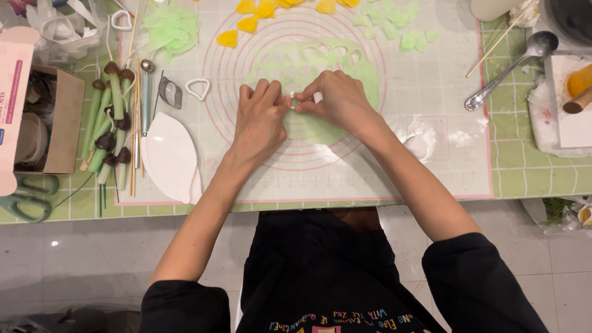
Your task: Cutting out and assembling wax petals to create decorative elements for candles.
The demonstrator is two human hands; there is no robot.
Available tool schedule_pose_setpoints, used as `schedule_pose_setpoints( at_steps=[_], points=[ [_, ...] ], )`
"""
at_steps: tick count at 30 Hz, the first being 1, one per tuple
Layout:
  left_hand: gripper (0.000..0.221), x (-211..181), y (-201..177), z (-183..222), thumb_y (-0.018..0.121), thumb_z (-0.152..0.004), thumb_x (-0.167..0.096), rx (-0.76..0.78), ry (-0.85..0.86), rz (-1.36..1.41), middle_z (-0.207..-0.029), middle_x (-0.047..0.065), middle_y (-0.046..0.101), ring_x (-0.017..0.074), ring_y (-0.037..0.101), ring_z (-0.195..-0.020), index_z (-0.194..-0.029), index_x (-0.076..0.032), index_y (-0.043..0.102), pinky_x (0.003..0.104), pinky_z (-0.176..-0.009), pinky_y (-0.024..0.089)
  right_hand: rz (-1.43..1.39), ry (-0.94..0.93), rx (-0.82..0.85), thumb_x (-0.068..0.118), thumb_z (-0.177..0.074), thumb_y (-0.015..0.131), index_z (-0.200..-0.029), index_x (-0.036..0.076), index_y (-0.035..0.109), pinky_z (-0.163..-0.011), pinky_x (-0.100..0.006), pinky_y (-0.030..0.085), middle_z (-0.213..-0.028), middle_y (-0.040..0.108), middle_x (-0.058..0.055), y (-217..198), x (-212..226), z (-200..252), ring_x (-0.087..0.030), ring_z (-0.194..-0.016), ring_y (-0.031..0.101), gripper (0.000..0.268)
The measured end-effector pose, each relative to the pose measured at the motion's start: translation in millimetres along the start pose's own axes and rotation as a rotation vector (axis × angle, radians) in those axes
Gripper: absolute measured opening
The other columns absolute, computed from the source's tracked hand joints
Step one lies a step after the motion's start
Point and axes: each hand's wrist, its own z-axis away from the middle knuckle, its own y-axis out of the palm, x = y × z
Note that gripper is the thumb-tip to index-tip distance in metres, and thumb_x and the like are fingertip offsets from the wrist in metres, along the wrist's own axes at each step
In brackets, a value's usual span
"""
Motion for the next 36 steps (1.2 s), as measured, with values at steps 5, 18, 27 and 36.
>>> schedule_pose_setpoints(
  at_steps=[5,18,27,36],
  points=[
    [0.015,2,1,-2,0.067,-0.094,-0.002,0.033,-0.052,0.026,-0.086,0.008,0.054,0.0237,0.052,-0.090,-0.083,0.001,0.077,0.041,-0.081,0.036,0.055,0.025,0.003,0.032,-0.081,0.087,-0.102,0.018,0.083,-0.070,-0.042,0.053,-0.086,0.076,-0.012,-1,7,4,-0.029,-0.075,0.070,0.025],
    [0.030,-4,8,-5,0.087,-0.076,-0.020,-0.043,-0.259,0.118,-0.092,0.008,0.065,0.0280,0.054,-0.094,-0.100,-0.005,0.079,0.043,-0.081,0.036,-0.070,0.005,0.141,0.028,-0.083,0.087,-0.124,0.015,0.073,-0.073,-0.039,0.053,-0.086,0.076,-0.008,-15,-3,8,-0.022,-0.076,0.069,0.046],
    [0.022,-9,25,-8,0.086,-0.073,-0.013,-0.071,-0.281,0.048,-0.089,0.008,0.061,0.0262,0.054,-0.093,-0.090,-0.004,0.077,0.041,-0.083,0.038,0.034,0.050,0.139,0.036,-0.072,0.090,-0.126,0.026,0.074,-0.075,-0.040,0.052,-0.085,0.074,-0.009,-13,3,6,-0.026,-0.078,0.067,0.058],
    [0.028,-18,25,-5,0.081,-0.072,0.000,-0.122,-0.263,0.072,-0.096,0.010,0.059,0.0279,0.053,-0.096,-0.095,-0.004,0.067,0.042,-0.081,0.037,0.136,0.061,0.171,0.035,-0.074,0.087,-0.126,0.029,0.074,-0.071,-0.042,0.050,-0.071,0.068,-0.011,-13,11,6,-0.027,-0.070,0.063,0.054]
  ],
)
